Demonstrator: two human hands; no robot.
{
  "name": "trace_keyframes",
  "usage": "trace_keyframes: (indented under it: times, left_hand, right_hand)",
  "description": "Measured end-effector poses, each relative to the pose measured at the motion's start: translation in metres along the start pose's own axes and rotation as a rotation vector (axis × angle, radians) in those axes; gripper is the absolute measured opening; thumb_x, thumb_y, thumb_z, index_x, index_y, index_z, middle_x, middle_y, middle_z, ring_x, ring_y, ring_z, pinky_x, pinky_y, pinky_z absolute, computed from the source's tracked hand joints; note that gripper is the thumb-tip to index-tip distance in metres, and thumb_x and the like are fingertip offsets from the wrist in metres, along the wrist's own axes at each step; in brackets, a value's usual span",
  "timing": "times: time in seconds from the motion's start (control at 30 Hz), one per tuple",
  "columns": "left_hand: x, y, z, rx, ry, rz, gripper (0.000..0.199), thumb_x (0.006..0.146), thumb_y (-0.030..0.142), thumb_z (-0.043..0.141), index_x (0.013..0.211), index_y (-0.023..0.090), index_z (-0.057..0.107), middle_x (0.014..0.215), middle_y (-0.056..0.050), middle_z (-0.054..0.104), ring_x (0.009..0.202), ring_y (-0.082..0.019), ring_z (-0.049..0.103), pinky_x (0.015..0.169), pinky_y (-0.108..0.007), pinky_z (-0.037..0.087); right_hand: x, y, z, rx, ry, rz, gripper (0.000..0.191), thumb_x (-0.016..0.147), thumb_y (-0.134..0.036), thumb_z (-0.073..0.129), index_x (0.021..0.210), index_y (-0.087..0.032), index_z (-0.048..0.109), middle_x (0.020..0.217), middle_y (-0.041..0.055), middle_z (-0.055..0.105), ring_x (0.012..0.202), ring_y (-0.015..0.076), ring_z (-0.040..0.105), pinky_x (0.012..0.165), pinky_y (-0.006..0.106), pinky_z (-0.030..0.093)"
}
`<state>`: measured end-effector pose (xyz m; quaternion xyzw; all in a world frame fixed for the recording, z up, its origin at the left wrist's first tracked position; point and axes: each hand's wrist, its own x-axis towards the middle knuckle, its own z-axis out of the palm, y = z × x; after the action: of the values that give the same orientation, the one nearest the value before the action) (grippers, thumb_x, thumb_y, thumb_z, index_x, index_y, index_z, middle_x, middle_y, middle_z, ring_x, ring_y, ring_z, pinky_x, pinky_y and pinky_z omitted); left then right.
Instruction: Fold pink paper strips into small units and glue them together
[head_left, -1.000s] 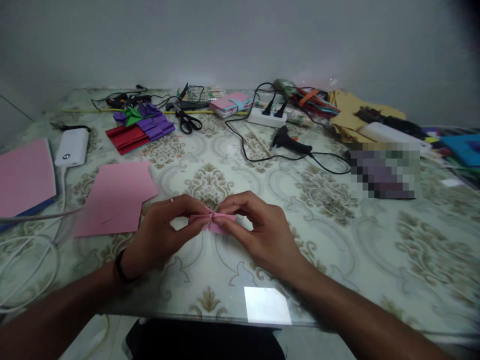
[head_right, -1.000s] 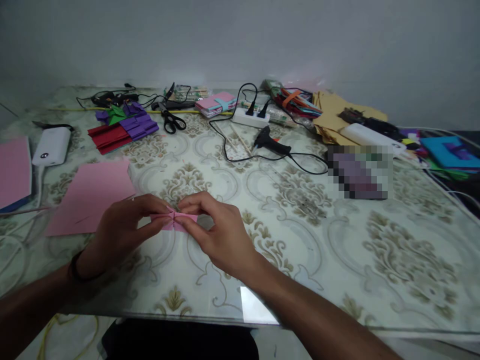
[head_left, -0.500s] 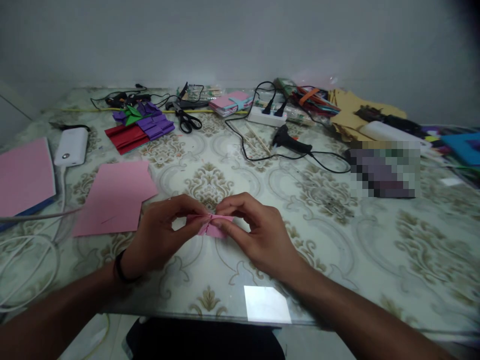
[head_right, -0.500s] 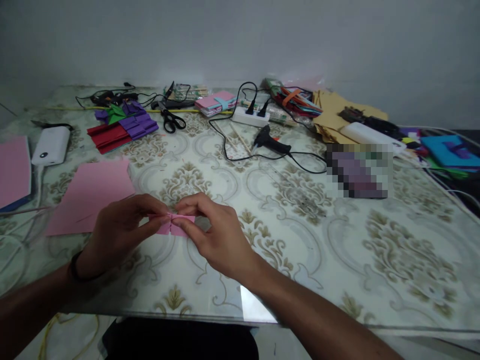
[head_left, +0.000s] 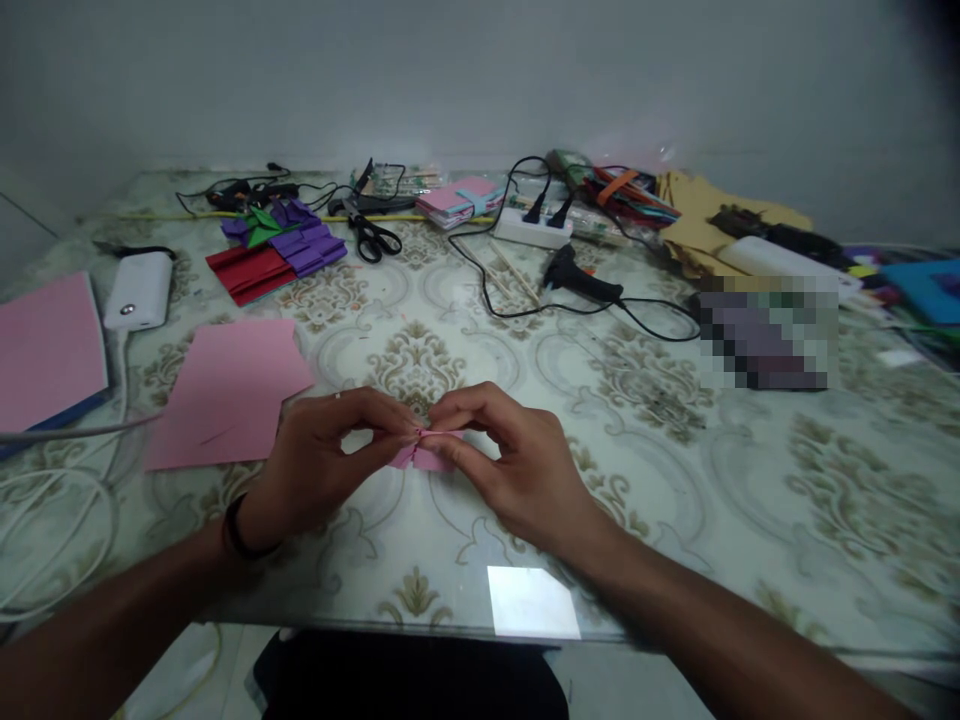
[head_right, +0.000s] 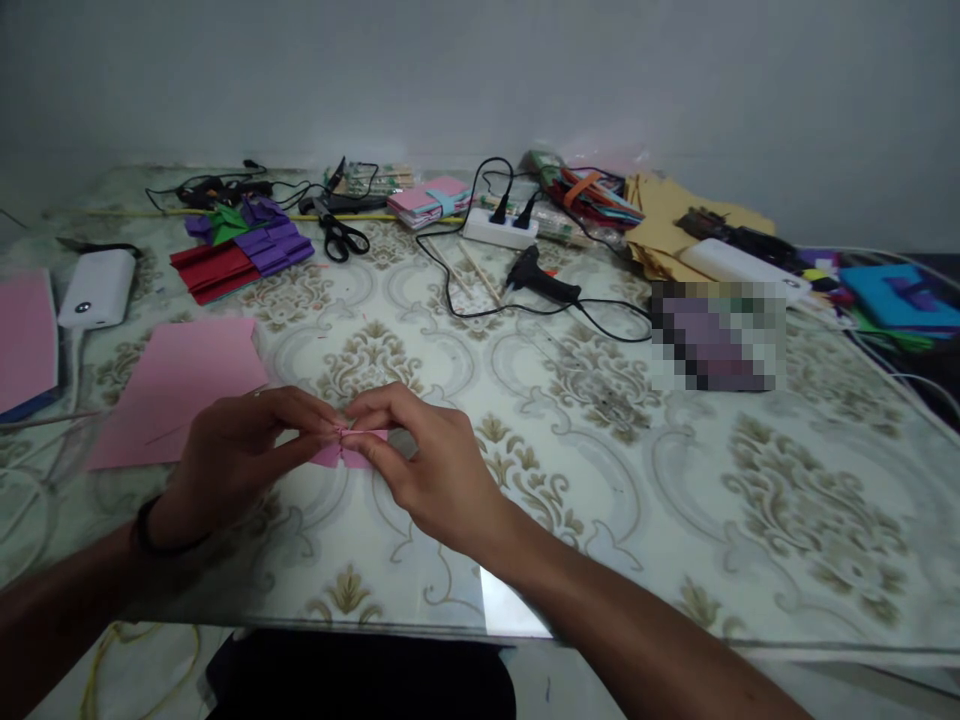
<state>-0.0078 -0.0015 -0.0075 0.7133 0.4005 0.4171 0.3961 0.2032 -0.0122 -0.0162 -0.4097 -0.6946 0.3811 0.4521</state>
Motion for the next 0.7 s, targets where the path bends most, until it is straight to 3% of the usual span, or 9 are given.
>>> trace_keyframes:
  times: [0.23,0.57,0.7]
  left_hand:
    - [-0.0004,0.0020,0.0021,-0.033,0.024,-0.002,0.012,0.087,0.017,0.078,0.083,0.027,0.076,0.090,0.001,0.080,0.088,-0.017,0.076,0.083,-0.032,0.062]
    - [-0.0010,0.0049,0.0034,-0.115,0.031,-0.138,0.010,0.085,0.022,0.080,0.080,0.024,0.073,0.084,0.000,0.078,0.082,-0.017,0.074,0.075,-0.029,0.060]
    - [0.0018,0.0025,0.0078,-0.172,0.052,-0.163,0.010,0.086,0.021,0.078,0.089,0.021,0.069,0.085,0.001,0.074,0.078,-0.012,0.069,0.069,-0.022,0.057]
  right_hand:
    - [0.0000,0.0021,0.0012,0.087,-0.002,0.061,0.017,0.096,-0.040,0.073,0.099,-0.024,0.067,0.085,0.0005,0.074,0.079,0.0177,0.073,0.077,0.031,0.057]
    - [0.0018,-0.0005,0.0053,0.203,0.003,0.156,0.021,0.091,-0.039,0.079,0.096,-0.023,0.066,0.079,-0.0009,0.074,0.076,0.0171,0.070,0.076,0.032,0.055]
    - [0.0047,0.0022,0.0076,0.325,0.024,0.223,0.021,0.087,-0.033,0.082,0.096,-0.022,0.066,0.075,-0.0025,0.072,0.072,0.0146,0.068,0.070,0.028,0.053]
